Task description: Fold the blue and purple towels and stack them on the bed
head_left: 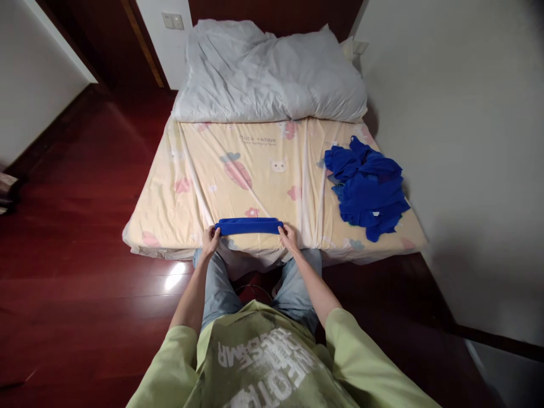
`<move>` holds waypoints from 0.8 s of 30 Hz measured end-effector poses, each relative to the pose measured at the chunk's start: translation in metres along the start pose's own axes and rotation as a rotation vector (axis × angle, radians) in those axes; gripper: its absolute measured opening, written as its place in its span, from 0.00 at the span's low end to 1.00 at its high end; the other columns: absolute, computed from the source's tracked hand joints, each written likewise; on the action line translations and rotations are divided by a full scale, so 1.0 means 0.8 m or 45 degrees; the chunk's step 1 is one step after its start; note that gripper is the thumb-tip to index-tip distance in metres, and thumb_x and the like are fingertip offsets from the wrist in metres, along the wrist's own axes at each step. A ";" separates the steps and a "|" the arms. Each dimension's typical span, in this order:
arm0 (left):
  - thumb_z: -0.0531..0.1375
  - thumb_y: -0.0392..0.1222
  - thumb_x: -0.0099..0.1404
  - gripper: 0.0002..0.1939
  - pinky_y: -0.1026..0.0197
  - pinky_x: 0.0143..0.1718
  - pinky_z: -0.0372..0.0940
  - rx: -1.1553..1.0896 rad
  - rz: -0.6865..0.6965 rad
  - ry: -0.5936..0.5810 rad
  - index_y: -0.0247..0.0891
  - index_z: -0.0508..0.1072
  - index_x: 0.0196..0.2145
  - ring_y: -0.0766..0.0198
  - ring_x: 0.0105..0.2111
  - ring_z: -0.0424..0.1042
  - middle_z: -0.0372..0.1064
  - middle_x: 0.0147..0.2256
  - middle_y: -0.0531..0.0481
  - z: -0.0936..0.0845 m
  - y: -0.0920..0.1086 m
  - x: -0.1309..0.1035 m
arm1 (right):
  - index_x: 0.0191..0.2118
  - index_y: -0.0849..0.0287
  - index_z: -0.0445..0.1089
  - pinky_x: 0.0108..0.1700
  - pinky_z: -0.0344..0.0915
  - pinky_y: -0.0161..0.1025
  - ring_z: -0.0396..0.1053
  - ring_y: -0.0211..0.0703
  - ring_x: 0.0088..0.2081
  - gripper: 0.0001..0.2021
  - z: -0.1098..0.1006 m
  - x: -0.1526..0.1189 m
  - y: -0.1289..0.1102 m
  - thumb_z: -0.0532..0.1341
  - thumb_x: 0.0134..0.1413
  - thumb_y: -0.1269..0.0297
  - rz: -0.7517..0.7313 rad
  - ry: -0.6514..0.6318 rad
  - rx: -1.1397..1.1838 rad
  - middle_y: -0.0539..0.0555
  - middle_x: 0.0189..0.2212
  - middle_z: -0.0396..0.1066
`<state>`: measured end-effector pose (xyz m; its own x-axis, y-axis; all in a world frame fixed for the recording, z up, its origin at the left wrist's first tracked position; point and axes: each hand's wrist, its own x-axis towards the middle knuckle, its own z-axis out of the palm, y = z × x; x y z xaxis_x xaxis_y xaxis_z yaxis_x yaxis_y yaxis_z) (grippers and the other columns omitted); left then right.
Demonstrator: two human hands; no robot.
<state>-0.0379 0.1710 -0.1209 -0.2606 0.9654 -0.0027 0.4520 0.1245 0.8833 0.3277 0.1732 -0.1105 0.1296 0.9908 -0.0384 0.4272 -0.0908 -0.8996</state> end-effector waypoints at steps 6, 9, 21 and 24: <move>0.50 0.58 0.70 0.23 0.51 0.49 0.66 0.108 0.000 0.022 0.35 0.73 0.42 0.53 0.43 0.71 0.73 0.39 0.41 0.006 0.006 0.008 | 0.34 0.58 0.70 0.40 0.67 0.38 0.68 0.43 0.34 0.23 0.003 0.004 -0.003 0.53 0.58 0.41 -0.045 0.010 -0.015 0.54 0.31 0.72; 0.50 0.58 0.70 0.23 0.51 0.48 0.66 0.180 -0.003 0.015 0.36 0.74 0.41 0.52 0.42 0.72 0.74 0.38 0.40 0.008 0.016 0.020 | 0.32 0.57 0.70 0.39 0.66 0.38 0.68 0.43 0.33 0.23 0.008 0.009 -0.002 0.53 0.57 0.41 -0.032 0.040 -0.010 0.54 0.30 0.72; 0.50 0.45 0.73 0.14 0.48 0.52 0.61 0.670 0.404 -0.001 0.38 0.73 0.46 0.48 0.50 0.67 0.71 0.47 0.37 0.001 0.052 0.027 | 0.48 0.60 0.73 0.45 0.69 0.43 0.72 0.48 0.41 0.19 0.021 0.003 -0.013 0.55 0.61 0.54 -0.119 0.218 -0.345 0.61 0.42 0.74; 0.50 0.45 0.74 0.15 0.51 0.51 0.62 0.701 0.691 -0.287 0.40 0.74 0.46 0.51 0.49 0.68 0.72 0.47 0.41 -0.010 0.052 0.026 | 0.54 0.57 0.72 0.56 0.65 0.47 0.68 0.50 0.51 0.18 0.018 -0.003 -0.032 0.52 0.63 0.65 -0.427 0.126 -0.620 0.62 0.51 0.71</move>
<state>-0.0317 0.1946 -0.0803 0.2679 0.9394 0.2138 0.8370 -0.3368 0.4312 0.3036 0.1746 -0.0934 -0.0105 0.9613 0.2753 0.8172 0.1669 -0.5516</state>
